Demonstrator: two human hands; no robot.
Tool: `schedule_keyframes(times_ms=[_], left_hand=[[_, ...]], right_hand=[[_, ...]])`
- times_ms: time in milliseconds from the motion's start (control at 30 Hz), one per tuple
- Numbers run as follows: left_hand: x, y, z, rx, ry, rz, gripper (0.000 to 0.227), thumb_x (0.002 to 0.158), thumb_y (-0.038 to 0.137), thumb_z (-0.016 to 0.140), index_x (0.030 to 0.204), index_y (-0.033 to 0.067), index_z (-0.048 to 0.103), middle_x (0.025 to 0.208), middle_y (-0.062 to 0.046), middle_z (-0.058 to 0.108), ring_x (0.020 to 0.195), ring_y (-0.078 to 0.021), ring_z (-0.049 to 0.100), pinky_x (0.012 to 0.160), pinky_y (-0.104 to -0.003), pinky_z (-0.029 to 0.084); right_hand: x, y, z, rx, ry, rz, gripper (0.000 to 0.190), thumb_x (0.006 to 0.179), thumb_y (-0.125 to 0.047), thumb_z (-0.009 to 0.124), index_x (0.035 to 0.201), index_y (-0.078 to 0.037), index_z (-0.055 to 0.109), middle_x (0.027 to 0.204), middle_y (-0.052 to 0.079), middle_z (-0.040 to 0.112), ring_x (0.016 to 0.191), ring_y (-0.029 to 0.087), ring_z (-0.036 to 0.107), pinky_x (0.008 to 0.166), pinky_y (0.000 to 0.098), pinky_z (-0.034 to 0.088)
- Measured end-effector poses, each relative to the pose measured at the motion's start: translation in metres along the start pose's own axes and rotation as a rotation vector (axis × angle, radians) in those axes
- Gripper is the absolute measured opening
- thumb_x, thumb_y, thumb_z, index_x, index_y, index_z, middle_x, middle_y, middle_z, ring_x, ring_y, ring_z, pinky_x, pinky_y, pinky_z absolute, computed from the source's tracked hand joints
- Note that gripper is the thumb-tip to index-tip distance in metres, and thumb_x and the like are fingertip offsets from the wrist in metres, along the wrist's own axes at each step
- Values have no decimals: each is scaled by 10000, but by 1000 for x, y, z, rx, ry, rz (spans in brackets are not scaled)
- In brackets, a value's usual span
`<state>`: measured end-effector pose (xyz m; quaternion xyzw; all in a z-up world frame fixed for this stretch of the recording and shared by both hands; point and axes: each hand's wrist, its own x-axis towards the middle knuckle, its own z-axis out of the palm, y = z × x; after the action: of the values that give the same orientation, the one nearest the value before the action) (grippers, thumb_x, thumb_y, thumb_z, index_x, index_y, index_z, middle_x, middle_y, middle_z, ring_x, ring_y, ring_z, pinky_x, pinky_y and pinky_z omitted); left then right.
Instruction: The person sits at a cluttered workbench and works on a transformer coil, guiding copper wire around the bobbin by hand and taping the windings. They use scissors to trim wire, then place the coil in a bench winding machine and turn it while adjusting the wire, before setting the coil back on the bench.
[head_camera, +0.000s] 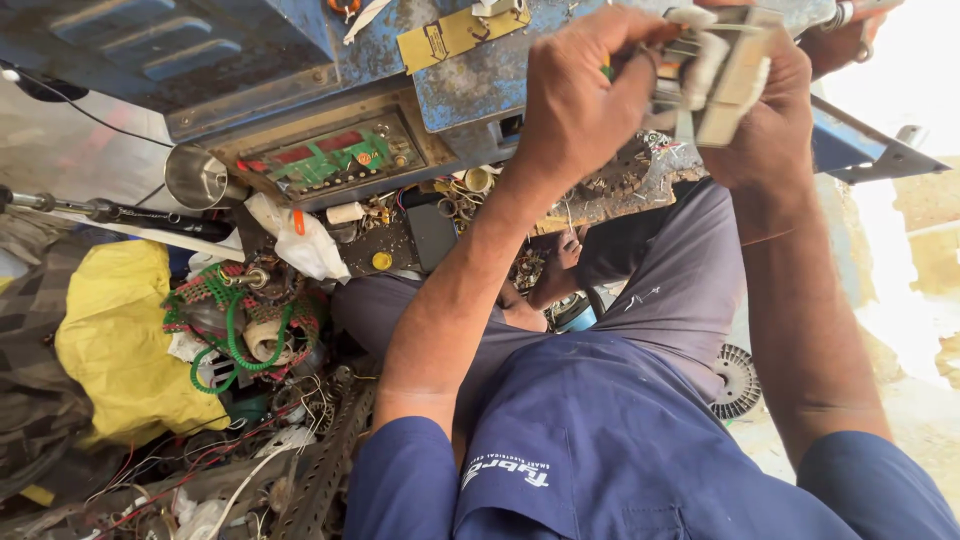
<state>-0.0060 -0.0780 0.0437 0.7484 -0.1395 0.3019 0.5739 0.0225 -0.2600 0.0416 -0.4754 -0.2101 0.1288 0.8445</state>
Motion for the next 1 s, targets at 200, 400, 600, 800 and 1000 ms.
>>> schedule_keyframes(times_ms=[200, 400, 600, 800, 1000], left_hand=[[-5, -2, -3, -118, 52, -108, 151, 886, -16, 696, 1011, 47, 754, 874, -69, 795, 797, -86, 763, 704, -255, 609], [-10, 16, -6, 89, 38, -12, 181, 912, -22, 670, 1054, 70, 734, 941, -88, 757, 795, -173, 760, 681, -293, 594], [-11, 14, -7, 117, 65, 28, 166, 930, -11, 691, 1068, 79, 703, 960, -83, 728, 822, -199, 759, 704, -297, 607], [-10, 15, -13, 63, 23, -32, 185, 897, -8, 710, 1060, 79, 719, 961, -76, 733, 858, -214, 766, 743, -339, 605], [-15, 4, -7, 115, -10, 0, 264, 918, 7, 711, 1171, 81, 713, 1056, -89, 729, 906, -207, 763, 781, -291, 618]], right_hand=[[3, 8, -17, -63, -52, 33, 442, 963, 38, 695, 1391, 11, 590, 1179, 87, 711, 946, 93, 707, 865, 222, 600], [2, 23, -30, 251, 86, 184, 413, 1016, 93, 635, 1422, 43, 581, 1141, 148, 736, 866, 122, 699, 761, 188, 568], [4, 25, -33, -66, -148, 7, 300, 1140, 104, 659, 1424, 22, 606, 1228, 85, 693, 952, 63, 683, 795, 162, 561], [6, 17, -31, 110, -36, 161, 382, 1058, 35, 691, 1430, 49, 610, 1188, 127, 733, 874, 82, 700, 768, 171, 571], [3, 30, -36, -58, -183, -8, 355, 1081, 12, 721, 1416, 15, 605, 1193, 75, 721, 978, 64, 696, 822, 176, 570]])
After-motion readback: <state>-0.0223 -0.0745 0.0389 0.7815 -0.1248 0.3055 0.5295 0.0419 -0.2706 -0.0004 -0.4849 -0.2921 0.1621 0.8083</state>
